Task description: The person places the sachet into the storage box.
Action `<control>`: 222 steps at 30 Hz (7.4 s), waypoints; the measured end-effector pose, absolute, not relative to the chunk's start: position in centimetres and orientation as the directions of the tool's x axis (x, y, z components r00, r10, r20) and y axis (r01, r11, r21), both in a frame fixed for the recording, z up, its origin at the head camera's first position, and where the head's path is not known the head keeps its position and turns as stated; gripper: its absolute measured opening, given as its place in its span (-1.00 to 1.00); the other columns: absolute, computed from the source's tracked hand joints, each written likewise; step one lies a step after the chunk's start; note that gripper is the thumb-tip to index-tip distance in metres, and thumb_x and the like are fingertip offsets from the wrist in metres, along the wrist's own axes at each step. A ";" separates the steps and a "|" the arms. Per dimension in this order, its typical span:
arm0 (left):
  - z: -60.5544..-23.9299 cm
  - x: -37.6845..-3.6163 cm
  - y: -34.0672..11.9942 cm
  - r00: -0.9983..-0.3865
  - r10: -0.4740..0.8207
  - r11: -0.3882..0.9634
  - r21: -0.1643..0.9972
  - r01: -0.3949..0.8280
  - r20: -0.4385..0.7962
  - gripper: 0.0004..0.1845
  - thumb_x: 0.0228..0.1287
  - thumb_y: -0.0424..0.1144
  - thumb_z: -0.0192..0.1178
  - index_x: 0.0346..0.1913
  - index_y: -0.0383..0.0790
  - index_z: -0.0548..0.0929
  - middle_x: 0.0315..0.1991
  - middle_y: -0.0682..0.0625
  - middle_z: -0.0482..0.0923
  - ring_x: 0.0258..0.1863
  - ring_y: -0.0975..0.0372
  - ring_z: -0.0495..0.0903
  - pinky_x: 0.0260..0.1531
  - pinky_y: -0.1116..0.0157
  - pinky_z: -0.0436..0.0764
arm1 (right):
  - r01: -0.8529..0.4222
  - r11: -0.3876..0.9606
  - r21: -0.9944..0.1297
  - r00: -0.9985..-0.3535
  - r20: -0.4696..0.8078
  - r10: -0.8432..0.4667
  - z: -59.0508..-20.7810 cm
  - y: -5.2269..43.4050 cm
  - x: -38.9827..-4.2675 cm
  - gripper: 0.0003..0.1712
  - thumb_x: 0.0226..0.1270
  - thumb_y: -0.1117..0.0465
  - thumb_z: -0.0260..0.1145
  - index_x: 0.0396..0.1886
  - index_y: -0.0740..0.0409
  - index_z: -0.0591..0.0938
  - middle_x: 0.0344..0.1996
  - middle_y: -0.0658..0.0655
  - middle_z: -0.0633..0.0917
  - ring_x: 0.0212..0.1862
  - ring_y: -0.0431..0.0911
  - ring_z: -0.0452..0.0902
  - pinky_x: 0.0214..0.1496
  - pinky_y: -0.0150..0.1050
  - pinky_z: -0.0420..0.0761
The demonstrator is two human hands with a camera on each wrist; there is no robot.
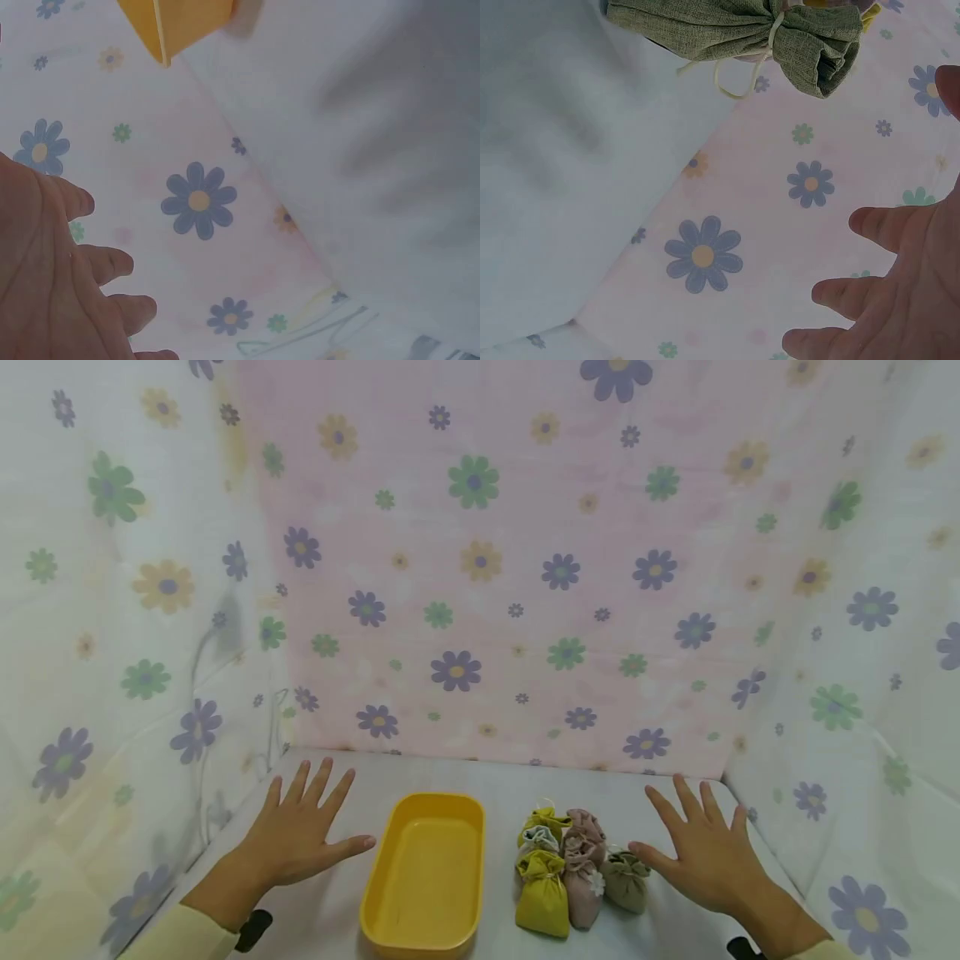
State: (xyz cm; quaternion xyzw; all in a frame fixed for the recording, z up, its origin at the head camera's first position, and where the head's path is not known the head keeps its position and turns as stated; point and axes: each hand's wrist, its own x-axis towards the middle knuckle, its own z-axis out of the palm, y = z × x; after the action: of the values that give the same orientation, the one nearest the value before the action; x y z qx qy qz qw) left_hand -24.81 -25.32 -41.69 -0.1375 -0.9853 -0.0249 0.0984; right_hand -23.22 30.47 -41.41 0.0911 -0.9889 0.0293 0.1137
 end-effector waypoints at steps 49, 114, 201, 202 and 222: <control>-50.1 -26.6 -20.8 -0.998 -0.060 0.499 0.865 -0.057 -0.031 -0.52 0.38 -0.02 0.33 0.22 -0.23 0.64 -0.04 -0.04 0.65 -0.18 0.21 0.64 -0.40 0.25 0.78 | -0.499 0.793 -0.349 -0.815 0.500 -0.293 -47.2 30.7 -24.0 -0.61 0.07 -0.09 0.66 -0.09 -0.31 0.75 -0.22 -0.42 0.70 -0.19 -0.34 0.55 -0.19 -0.27 0.63; -52.7 -27.3 -21.0 -0.985 -0.085 0.107 0.982 -0.158 -0.149 -0.56 0.36 -0.16 0.33 0.25 -0.20 0.68 0.29 -0.18 0.60 0.08 0.07 0.71 -0.10 0.11 0.82 | -0.832 0.464 -0.303 -0.497 0.780 -0.381 -39.8 23.5 -24.6 -0.62 0.07 0.44 0.59 -0.22 -0.10 0.79 -0.31 -0.19 0.71 -0.35 -0.35 0.56 -0.30 -0.51 0.59; -52.8 -26.8 -21.2 -0.988 -0.052 0.070 0.986 -0.150 -0.147 -0.47 0.36 -0.07 0.38 0.32 -0.20 0.64 0.35 -0.15 0.57 0.19 0.07 0.67 0.00 0.18 0.79 | -0.433 0.622 -0.652 -0.897 0.242 -0.371 -45.2 1.8 -33.5 -0.96 0.31 0.09 0.52 -0.27 -0.21 0.84 -0.20 -0.20 0.70 -0.19 -0.31 0.60 -0.14 -0.45 0.68; -52.7 -26.8 -21.1 -0.988 -0.052 0.070 0.986 -0.151 -0.148 -0.48 0.36 -0.08 0.37 0.32 -0.20 0.64 0.35 -0.15 0.57 0.19 0.07 0.67 0.00 0.18 0.79 | -0.429 0.626 -0.651 -0.899 0.241 -0.366 -45.1 1.9 -33.4 -0.95 0.32 0.08 0.52 -0.25 -0.21 0.84 -0.18 -0.19 0.70 -0.18 -0.30 0.61 -0.14 -0.43 0.69; -52.9 -26.9 -21.2 -0.985 -0.065 0.058 0.985 -0.162 -0.158 -0.50 0.37 -0.09 0.37 0.31 -0.18 0.65 0.37 -0.16 0.55 0.20 0.06 0.66 0.01 0.15 0.79 | -0.497 0.585 -0.641 -0.868 0.378 -0.323 -43.2 6.8 -31.1 -0.82 0.43 0.01 0.43 -0.02 -0.23 0.77 0.04 -0.11 0.70 0.03 -0.09 0.67 0.02 -0.16 0.74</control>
State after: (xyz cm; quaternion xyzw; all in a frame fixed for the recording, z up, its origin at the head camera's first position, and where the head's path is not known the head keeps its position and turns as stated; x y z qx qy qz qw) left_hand -26.89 -21.23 -52.91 0.0780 -0.7264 -0.6819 -0.0357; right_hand -31.13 6.84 -43.21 0.2322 -0.8834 0.3917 0.1108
